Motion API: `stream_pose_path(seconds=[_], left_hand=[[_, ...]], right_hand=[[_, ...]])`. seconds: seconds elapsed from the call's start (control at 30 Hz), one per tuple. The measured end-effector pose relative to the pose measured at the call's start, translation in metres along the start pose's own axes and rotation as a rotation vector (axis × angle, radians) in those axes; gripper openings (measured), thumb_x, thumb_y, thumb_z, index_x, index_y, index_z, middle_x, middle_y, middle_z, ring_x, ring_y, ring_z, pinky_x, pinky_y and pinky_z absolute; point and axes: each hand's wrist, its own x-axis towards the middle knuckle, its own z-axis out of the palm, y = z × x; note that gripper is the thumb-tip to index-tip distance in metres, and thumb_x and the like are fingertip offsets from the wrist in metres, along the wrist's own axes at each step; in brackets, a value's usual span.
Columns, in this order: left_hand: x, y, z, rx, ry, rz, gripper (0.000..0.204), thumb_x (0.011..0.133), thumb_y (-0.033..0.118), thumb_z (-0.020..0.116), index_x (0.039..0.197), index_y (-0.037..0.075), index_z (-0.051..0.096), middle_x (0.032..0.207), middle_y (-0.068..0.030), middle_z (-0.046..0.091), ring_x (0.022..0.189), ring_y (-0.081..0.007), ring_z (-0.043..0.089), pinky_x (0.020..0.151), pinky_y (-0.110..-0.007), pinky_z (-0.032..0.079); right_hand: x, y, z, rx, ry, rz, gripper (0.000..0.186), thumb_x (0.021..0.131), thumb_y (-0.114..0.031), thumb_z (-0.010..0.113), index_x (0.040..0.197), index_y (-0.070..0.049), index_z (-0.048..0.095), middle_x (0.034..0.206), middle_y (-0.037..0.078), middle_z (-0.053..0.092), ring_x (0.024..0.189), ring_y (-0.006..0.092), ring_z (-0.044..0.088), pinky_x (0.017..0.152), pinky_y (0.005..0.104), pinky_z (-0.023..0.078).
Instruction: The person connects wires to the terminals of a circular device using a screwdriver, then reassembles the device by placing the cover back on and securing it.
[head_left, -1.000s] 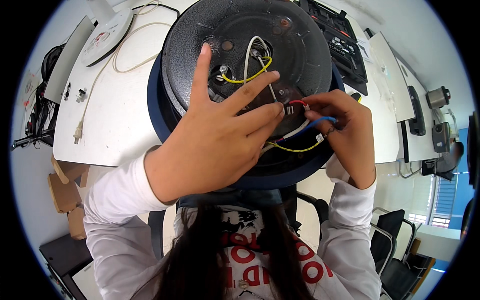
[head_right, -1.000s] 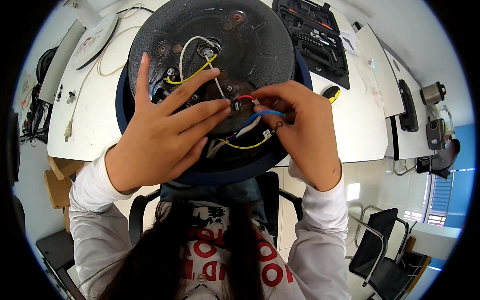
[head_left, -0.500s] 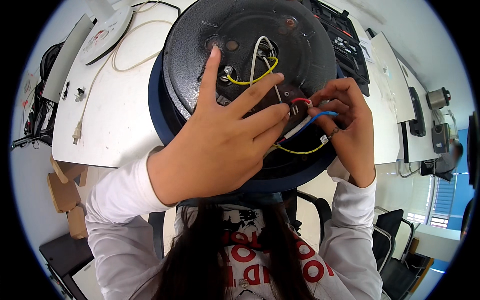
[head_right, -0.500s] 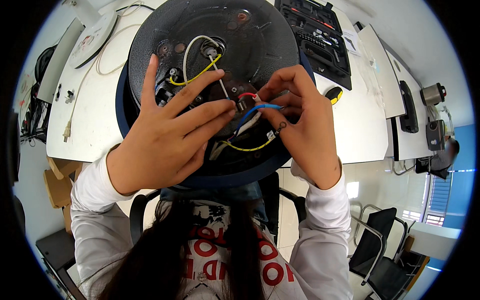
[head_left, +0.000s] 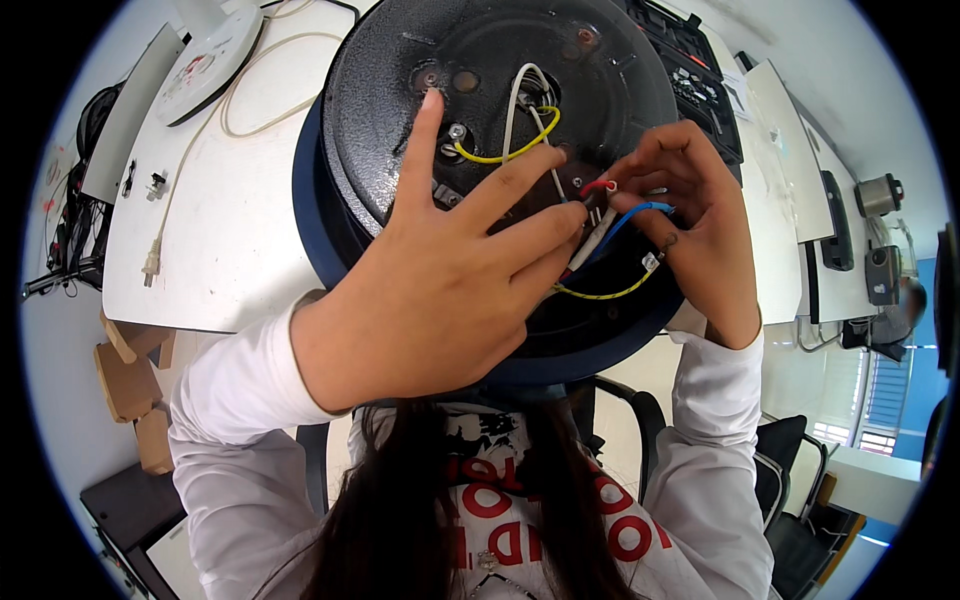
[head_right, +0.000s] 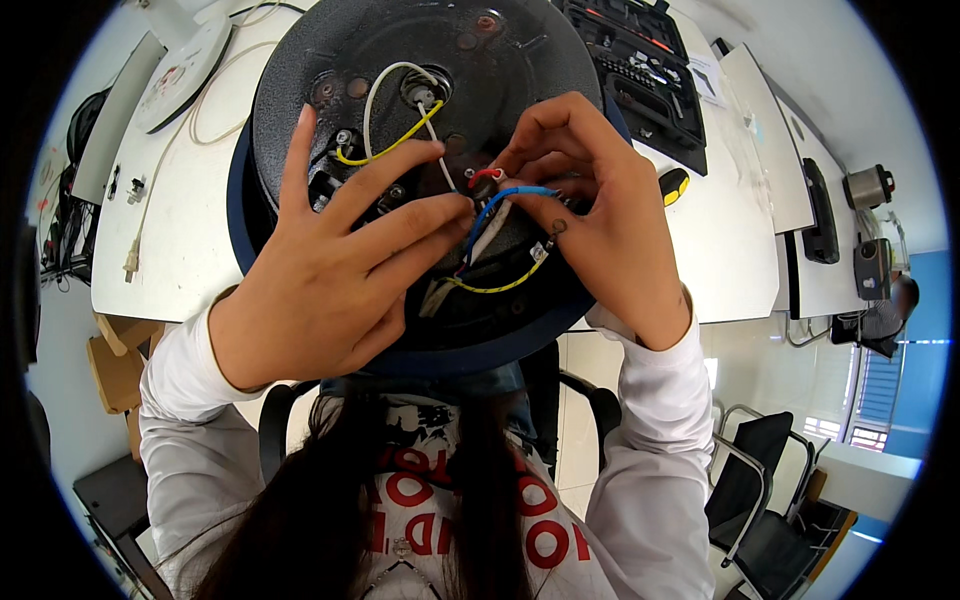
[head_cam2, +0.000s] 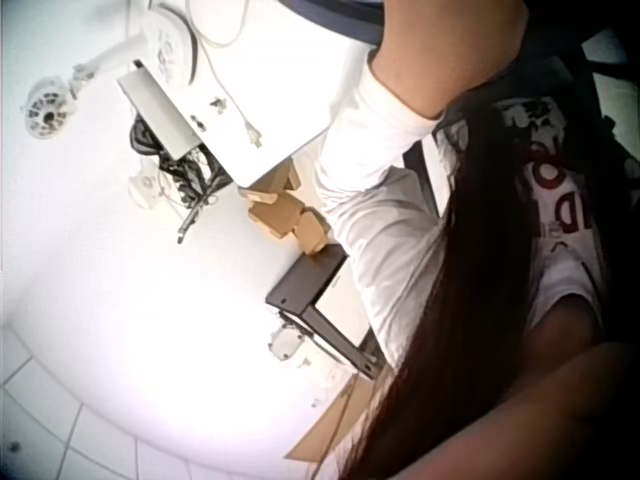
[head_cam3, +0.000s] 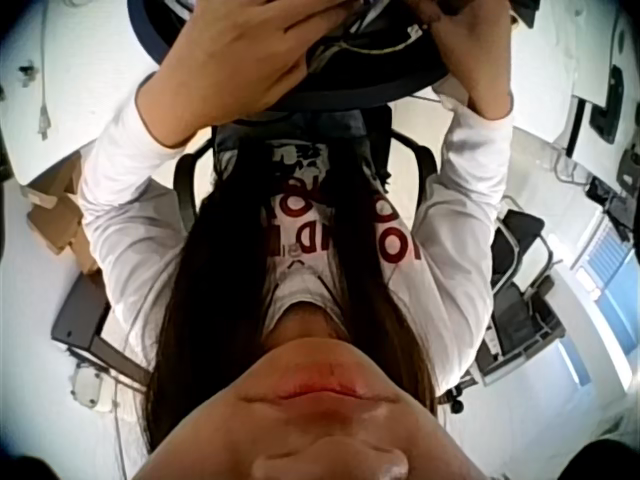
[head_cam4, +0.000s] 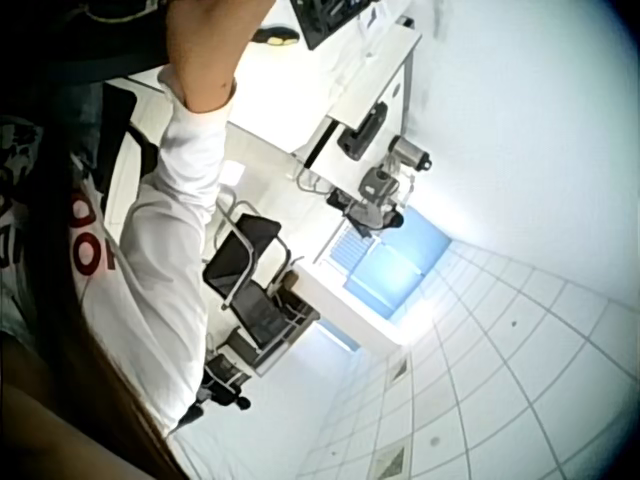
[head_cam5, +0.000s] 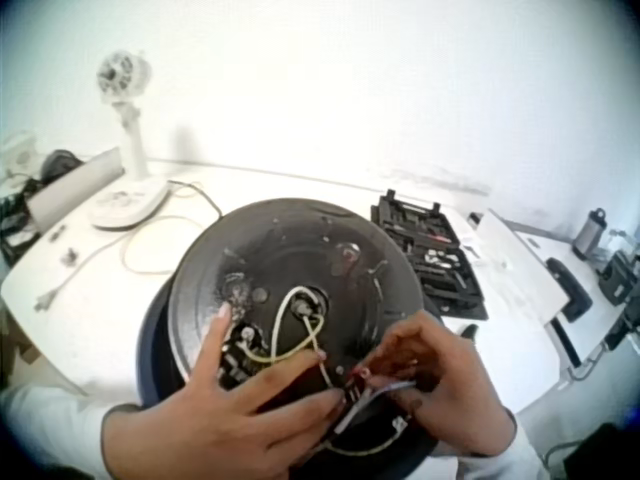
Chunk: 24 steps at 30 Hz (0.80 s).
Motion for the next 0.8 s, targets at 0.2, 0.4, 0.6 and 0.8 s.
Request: stream_pose_path(seconds=[0.2,0.4,0.6,0.8], left_hand=[[0.000,-0.001,0.001,-0.025,-0.007,0.012,0.049,0.064,0.007,0.061,0.112,0.005,0.066,0.133,-0.0009,0.052,0.129,-0.0242,0.044,0.107,-0.074,0.008],[0.000,-0.004,0.000,-0.037,-0.029,0.022,0.051,0.064,0.004,0.061,0.115,0.005,0.065,0.133,0.0001,0.052,0.128,-0.0224,0.044,0.107,-0.074,0.006],[0.000,-0.009,-0.001,-0.041,-0.061,0.044,0.053,0.064,0.003,0.060,0.116,0.005,0.064,0.132,-0.0005,0.052,0.128,-0.0211,0.045,0.108,-0.073,0.003],[0.001,-0.011,-0.002,-0.056,-0.072,0.062,0.052,0.064,0.002,0.060,0.116,0.005,0.063,0.130,-0.0020,0.052,0.128,-0.0218,0.045,0.108,-0.073,0.002]], right_hand=[[0.005,-0.001,-0.002,0.054,-0.062,0.026,0.044,0.073,0.023,0.056,0.105,-0.005,0.048,0.099,0.008,0.067,0.097,0.0176,0.066,0.085,0.0283,0.053],[0.008,0.003,-0.003,0.037,-0.056,-0.014,0.036,0.079,0.012,0.065,0.106,-0.006,0.051,0.094,0.006,0.069,0.091,0.0153,0.068,0.079,0.0253,0.053],[0.016,0.002,0.001,0.006,-0.088,-0.069,0.035,0.078,0.012,0.066,0.105,-0.006,0.053,0.093,0.005,0.069,0.088,0.0155,0.068,0.078,0.0252,0.053],[0.020,0.000,0.002,0.013,-0.093,-0.100,0.034,0.077,0.011,0.067,0.104,-0.006,0.054,0.091,0.006,0.069,0.084,0.0155,0.068,0.075,0.0258,0.054]])
